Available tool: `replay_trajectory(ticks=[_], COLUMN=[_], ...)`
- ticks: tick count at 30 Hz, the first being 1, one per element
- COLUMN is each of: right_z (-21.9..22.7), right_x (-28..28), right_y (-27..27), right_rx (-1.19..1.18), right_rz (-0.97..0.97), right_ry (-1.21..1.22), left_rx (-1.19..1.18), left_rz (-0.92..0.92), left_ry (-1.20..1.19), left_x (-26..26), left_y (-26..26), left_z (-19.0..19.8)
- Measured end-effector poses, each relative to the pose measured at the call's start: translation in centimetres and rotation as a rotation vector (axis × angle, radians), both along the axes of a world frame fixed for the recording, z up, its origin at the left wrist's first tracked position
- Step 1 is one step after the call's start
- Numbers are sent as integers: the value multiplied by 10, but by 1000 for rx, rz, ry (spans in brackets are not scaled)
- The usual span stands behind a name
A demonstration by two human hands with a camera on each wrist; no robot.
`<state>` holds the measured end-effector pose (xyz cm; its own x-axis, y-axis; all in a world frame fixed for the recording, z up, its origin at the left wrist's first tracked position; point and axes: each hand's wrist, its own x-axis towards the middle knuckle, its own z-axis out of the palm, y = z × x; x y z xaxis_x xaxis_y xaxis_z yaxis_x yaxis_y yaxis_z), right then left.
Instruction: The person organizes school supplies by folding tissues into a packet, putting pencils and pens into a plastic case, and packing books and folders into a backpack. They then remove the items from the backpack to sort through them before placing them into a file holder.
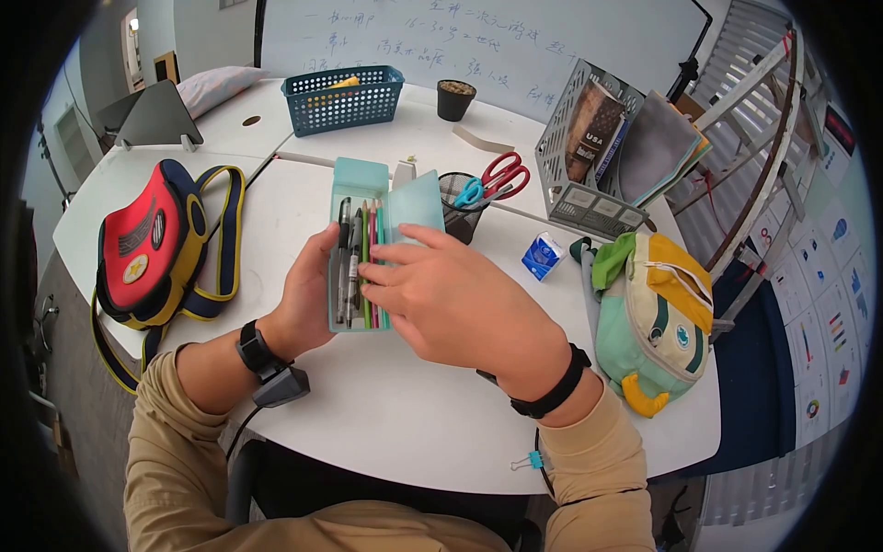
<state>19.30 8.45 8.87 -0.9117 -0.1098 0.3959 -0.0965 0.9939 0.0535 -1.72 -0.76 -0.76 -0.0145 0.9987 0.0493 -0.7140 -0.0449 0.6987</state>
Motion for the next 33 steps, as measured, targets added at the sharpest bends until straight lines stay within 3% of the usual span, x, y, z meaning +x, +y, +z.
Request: replay_trajectory(ticks=[11, 17, 20, 24, 33], right_z=[8, 6, 1, -5, -6], right_x=[-3, -4, -8, -12, -8], right_y=[3, 6, -3, -9, 1], right_rx=[-133, -82, -164, -123, -56], right_rz=[71, 75, 47, 95, 72], right_ry=[0, -6, 97, 44, 20], left_rx=[18, -20, -77, -101, -84], left_rz=[-4, 25, 56, 36, 27], left_ry=[40, 55, 71, 84, 100], left_x=[-1, -1, -2, -9, -7], left_y=[-1, 0, 3, 7, 3], left_z=[4, 6, 1, -11, 5])
